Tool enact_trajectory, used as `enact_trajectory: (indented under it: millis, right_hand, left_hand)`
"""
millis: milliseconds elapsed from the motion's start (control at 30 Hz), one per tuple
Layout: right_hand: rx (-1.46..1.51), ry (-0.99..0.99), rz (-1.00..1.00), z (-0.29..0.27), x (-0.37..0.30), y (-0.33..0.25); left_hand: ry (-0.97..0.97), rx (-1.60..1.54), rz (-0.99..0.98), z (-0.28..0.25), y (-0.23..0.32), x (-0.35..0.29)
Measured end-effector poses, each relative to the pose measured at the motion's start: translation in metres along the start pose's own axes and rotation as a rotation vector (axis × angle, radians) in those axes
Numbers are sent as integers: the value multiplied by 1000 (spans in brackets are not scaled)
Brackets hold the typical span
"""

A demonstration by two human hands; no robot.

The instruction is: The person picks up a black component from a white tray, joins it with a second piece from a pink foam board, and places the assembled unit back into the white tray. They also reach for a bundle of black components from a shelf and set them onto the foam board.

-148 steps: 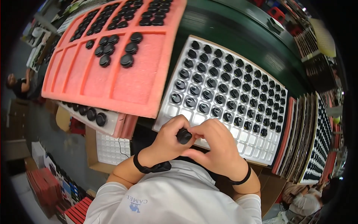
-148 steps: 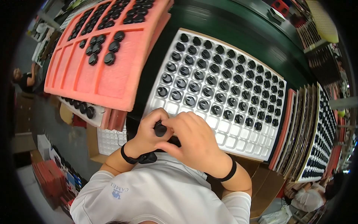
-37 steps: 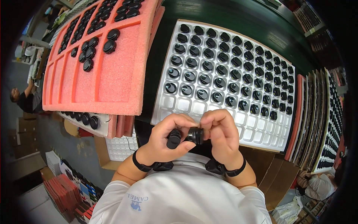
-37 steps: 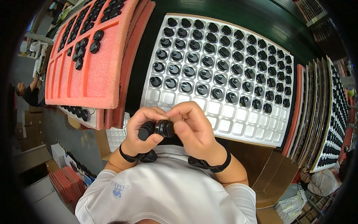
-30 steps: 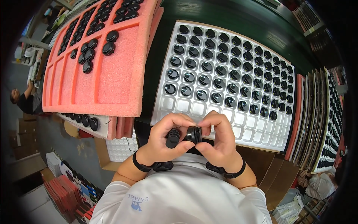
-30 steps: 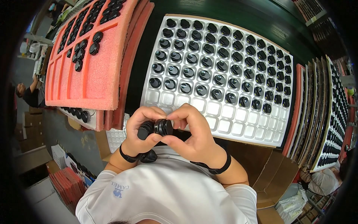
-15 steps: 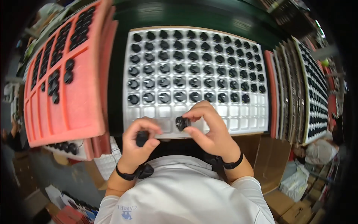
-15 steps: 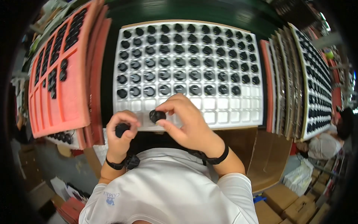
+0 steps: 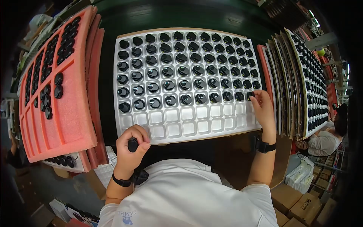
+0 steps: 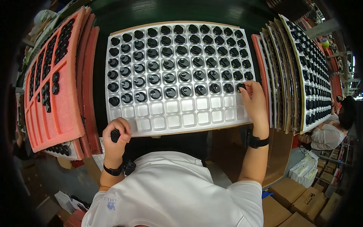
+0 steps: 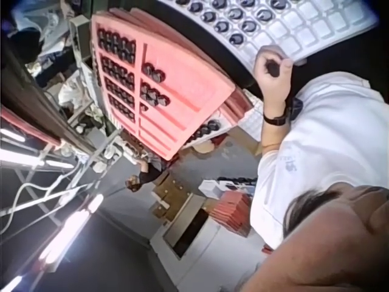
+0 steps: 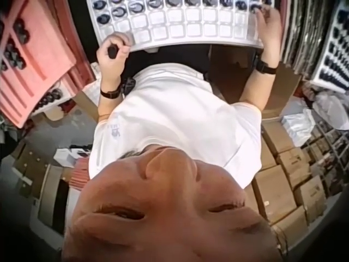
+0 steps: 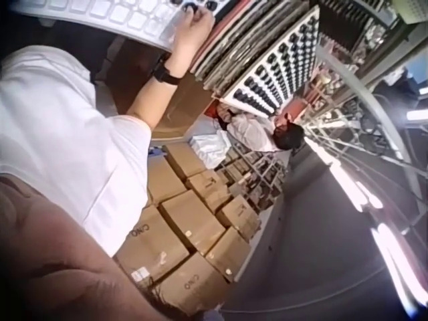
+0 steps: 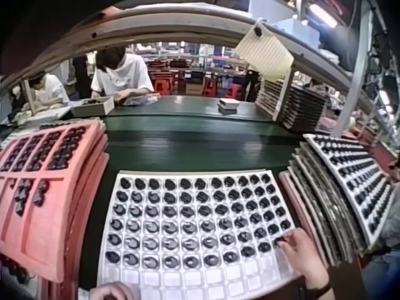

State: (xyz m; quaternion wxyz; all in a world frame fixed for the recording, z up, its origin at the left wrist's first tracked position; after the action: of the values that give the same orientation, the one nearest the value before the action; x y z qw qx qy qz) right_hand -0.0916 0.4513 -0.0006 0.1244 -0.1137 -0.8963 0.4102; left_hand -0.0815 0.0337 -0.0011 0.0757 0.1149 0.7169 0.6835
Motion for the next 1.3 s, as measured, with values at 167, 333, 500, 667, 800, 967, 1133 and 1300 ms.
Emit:
enact_trajectory:
  millis: [167, 333, 500, 667, 800, 967, 1133, 1300]
  right_hand:
    - [-189, -3, -70, 5, 2, -8]
    - [-268, -9, -186, 11, -3, -56]
    - [208, -383, -211, 54, -26, -128]
    - [571, -900, -285, 120, -59, -199]
    - [496, -892, -435, 157, -72, -236]
    - [565, -1029, -568, 175, -67, -256]
    - [620, -984, -432, 176, -33, -298]
    - [437, -777, -751, 202, -7, -360]
  left_hand:
    - [-63, -23, 19, 4, 3, 1]
    - [-162, -202, 72, 9, 4, -2]
    - [-230, -215, 44, 13, -2, -2]
    - [-184, -154, 26, 11, 7, -7]
    - [-173, -121, 73, 4, 14, -12]
    - [-180, -272, 78, -9, 10, -19]
    - [-178, -348, 89, -18, 4, -22]
    - [-125, -530, -14, -22, 4, -25]
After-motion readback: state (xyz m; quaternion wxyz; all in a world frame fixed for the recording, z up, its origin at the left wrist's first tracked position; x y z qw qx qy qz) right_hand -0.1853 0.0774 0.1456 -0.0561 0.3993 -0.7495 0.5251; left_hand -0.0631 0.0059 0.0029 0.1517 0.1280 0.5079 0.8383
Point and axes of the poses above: each hand's wrist, its own x-axis towards the middle knuckle, its own z-axis out of the palm, y = z × x, the point moved 6 cm from there along x, towards the middle knuckle, and after that the axes turned 10 degrees about x, right-handed, at the moved point
